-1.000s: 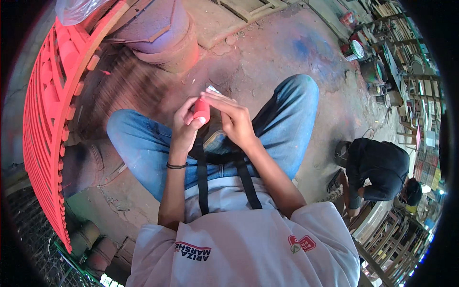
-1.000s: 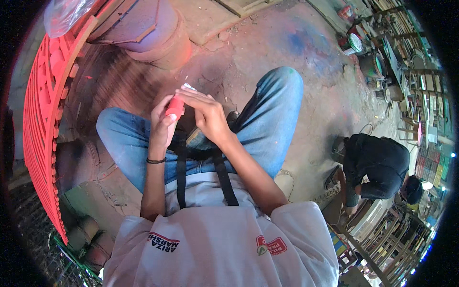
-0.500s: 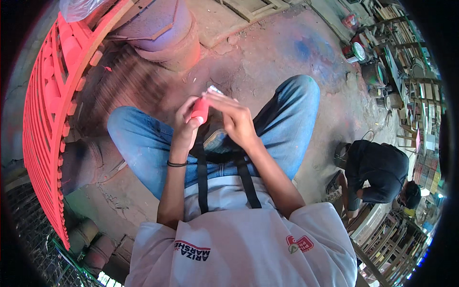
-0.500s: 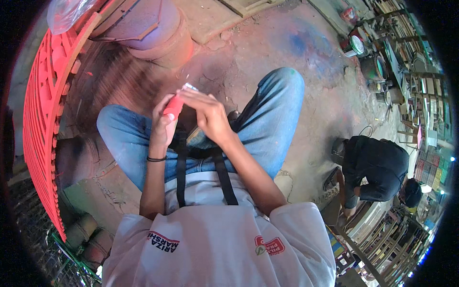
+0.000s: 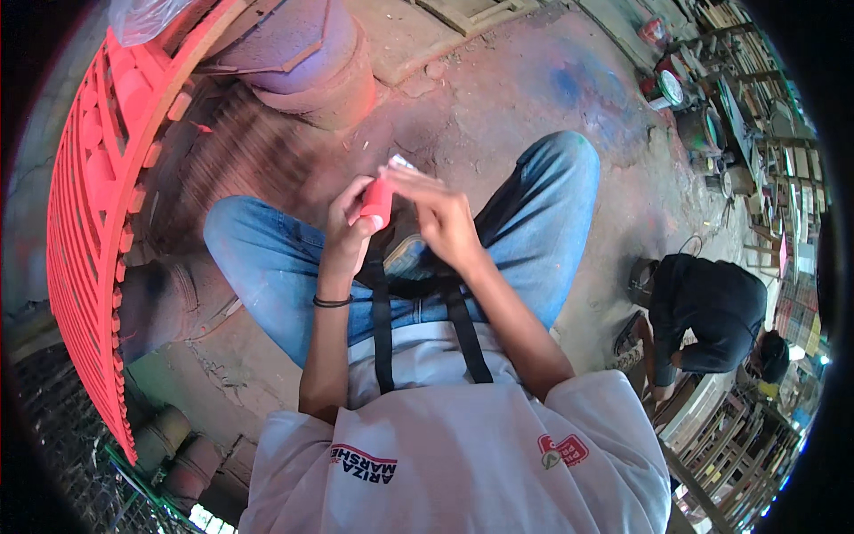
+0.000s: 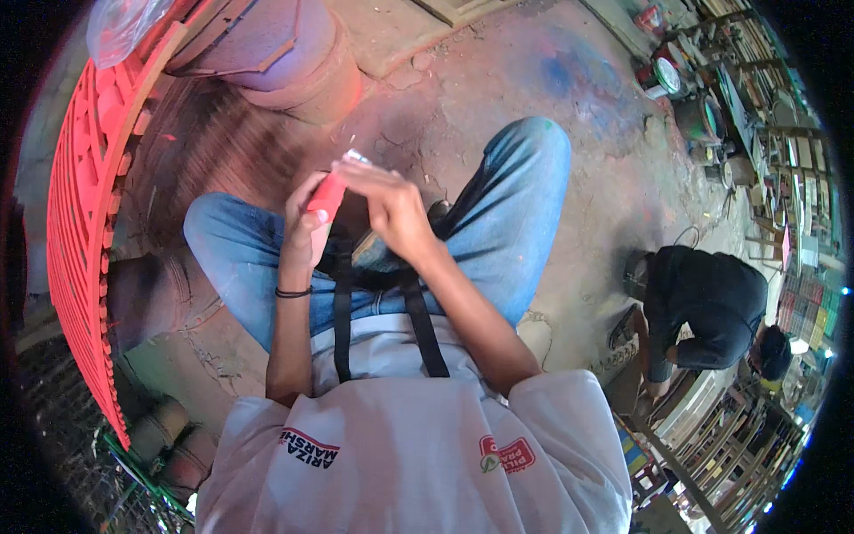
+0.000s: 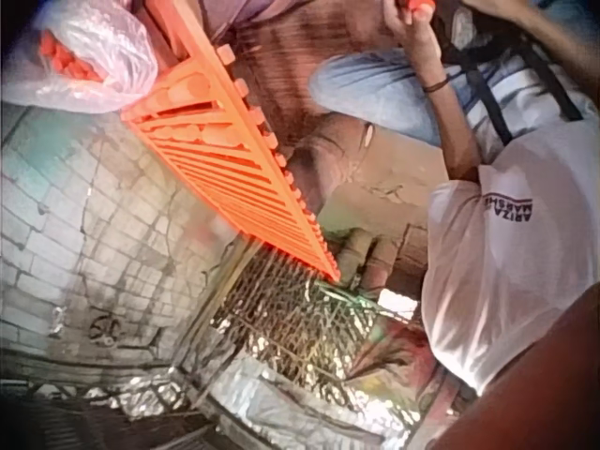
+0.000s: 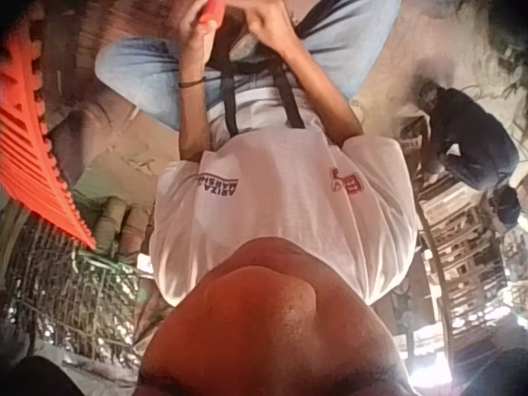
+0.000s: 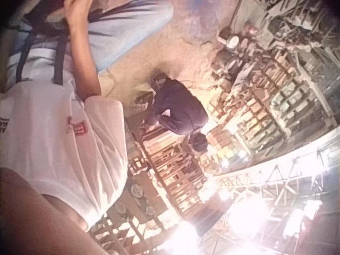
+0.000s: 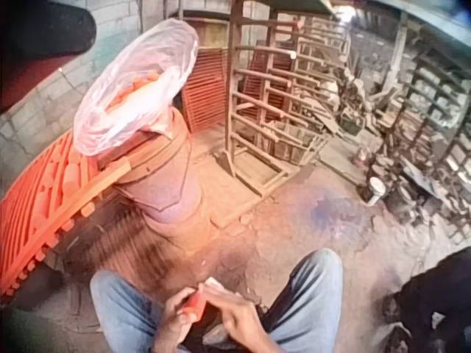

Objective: Assemble small red-painted furniture components using hands.

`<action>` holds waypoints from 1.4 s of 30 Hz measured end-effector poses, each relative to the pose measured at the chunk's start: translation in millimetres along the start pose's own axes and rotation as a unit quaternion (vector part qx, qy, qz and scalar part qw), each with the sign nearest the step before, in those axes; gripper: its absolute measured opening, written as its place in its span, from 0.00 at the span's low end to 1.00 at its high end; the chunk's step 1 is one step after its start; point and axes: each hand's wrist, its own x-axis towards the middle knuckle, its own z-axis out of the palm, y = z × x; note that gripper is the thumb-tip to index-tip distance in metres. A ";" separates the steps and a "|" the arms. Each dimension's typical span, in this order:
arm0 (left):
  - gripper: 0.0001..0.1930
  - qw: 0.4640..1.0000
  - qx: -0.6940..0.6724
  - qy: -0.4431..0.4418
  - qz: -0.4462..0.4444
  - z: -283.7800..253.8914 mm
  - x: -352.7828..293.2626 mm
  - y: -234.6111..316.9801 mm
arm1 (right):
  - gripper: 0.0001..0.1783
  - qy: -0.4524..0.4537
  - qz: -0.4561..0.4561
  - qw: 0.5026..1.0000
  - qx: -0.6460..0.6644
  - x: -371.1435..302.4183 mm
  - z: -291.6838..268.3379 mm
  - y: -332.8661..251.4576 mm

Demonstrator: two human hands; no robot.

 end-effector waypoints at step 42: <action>0.42 0.999 -0.030 -0.014 0.035 -1.8 1.2 8.9 | 0.29 0.021 0.012 0.997 -0.072 11.5 -9.6 1.4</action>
